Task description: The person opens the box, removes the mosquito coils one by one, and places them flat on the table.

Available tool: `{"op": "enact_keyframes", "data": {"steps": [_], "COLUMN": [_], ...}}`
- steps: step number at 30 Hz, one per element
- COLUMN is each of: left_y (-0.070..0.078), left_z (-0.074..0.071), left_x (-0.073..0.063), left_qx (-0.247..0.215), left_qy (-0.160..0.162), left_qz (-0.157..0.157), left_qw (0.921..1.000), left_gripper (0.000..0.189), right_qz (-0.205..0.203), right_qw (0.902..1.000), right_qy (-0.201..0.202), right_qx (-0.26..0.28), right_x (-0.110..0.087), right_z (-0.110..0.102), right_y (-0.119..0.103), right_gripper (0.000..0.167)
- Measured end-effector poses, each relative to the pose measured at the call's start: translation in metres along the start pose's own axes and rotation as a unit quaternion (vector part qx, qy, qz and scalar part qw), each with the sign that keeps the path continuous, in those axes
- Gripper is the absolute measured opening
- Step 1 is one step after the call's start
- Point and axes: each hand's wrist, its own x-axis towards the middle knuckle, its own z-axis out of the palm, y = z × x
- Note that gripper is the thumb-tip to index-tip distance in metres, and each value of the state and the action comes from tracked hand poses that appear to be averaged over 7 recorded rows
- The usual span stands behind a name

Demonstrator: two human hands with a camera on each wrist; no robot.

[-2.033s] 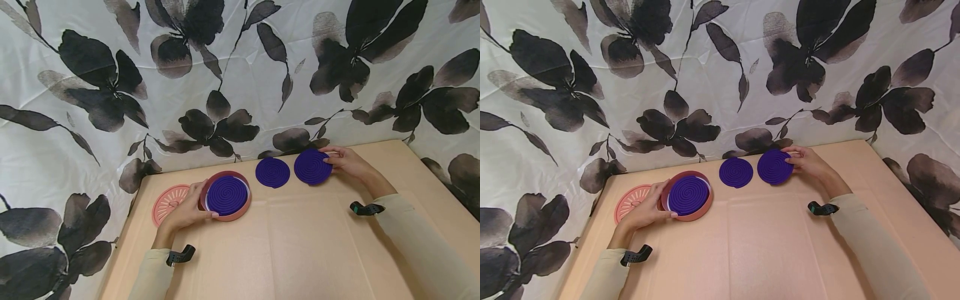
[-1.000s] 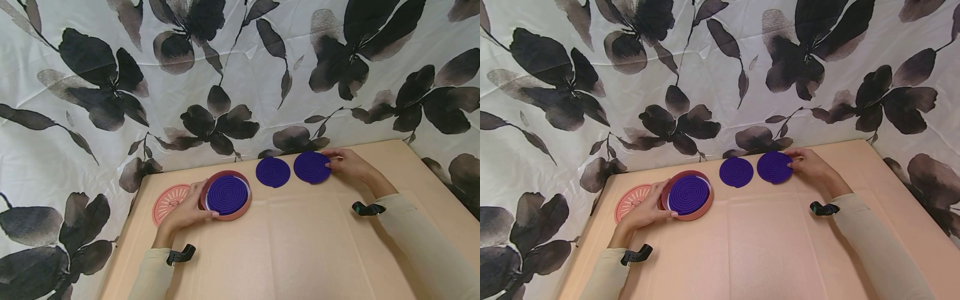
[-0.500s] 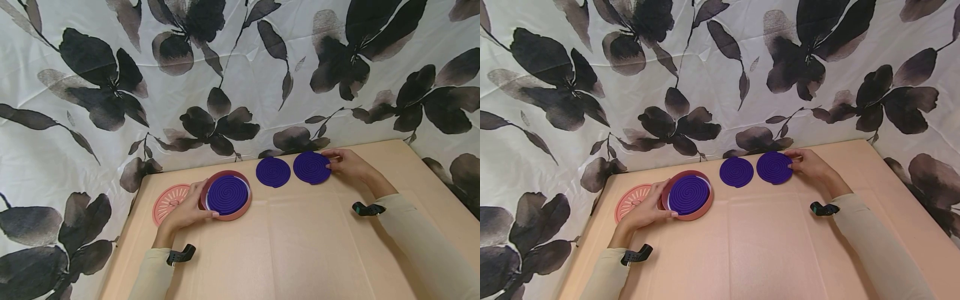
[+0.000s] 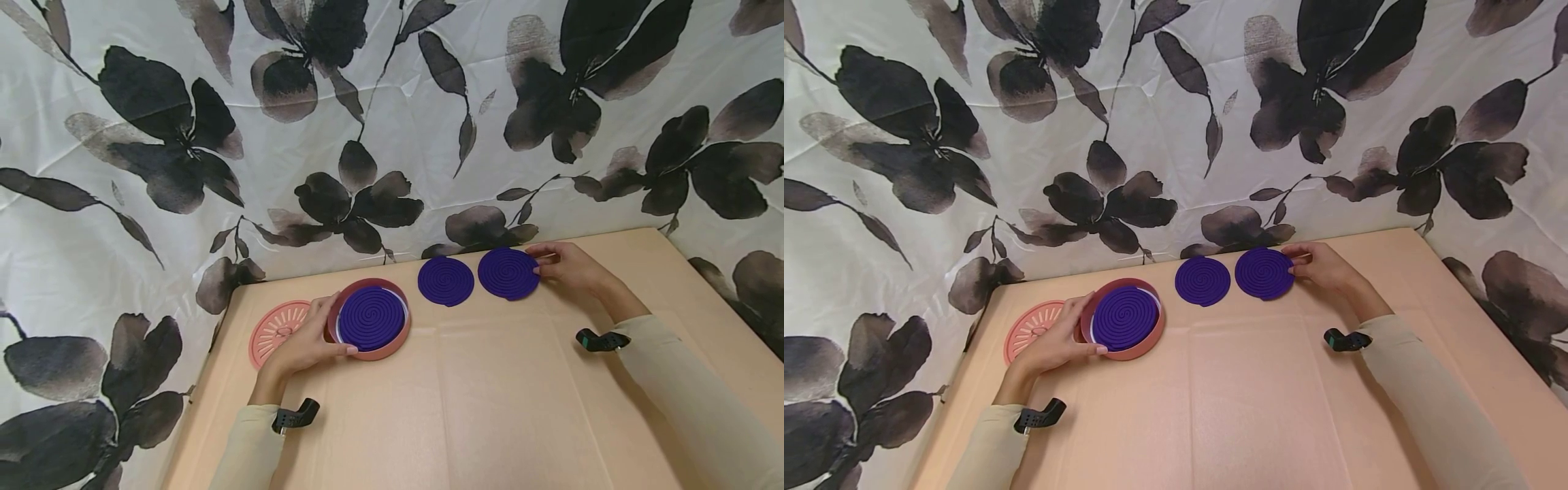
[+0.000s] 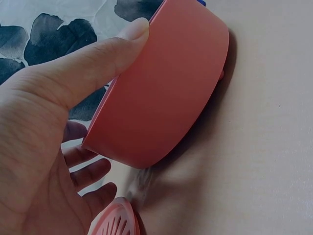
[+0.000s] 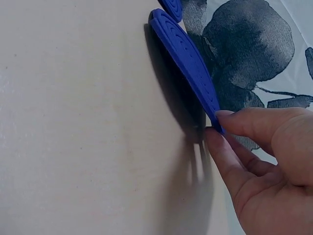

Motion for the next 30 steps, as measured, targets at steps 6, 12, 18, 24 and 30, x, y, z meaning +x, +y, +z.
{"op": "enact_keyframes", "data": {"steps": [6,12,18,24,30], "left_y": [-0.001,-0.001,-0.001,-0.003,-0.002], "left_z": [0.0,-0.001,-0.001,-0.001,-0.001], "left_x": [0.001,0.001,0.002,0.003,0.004], "left_qx": [0.002,0.004,0.004,-0.005,-0.01], "left_qy": [-0.002,-0.003,-0.003,-0.003,-0.002], "left_qz": [0.004,0.002,0.0,-0.001,-0.002], "left_qw": [1.0,1.0,1.0,1.0,1.0], "left_gripper": [0.116,0.118,0.118,0.116,0.115], "right_qz": [-0.012,-0.033,-0.05,-0.061,-0.064], "right_qw": [0.9999,0.9994,0.9986,0.998,0.9975], "right_qy": [0.001,0.003,-0.007,-0.015,-0.03], "right_qx": [-0.007,-0.001,0.015,0.006,0.007], "right_x": [0.002,0.001,0.001,0.006,0.013], "right_z": [-0.001,-0.004,-0.002,0.003,0.01], "right_y": [0.003,0.005,-0.002,-0.012,-0.023], "right_gripper": [0.047,0.048,0.046,0.044,0.043]}}
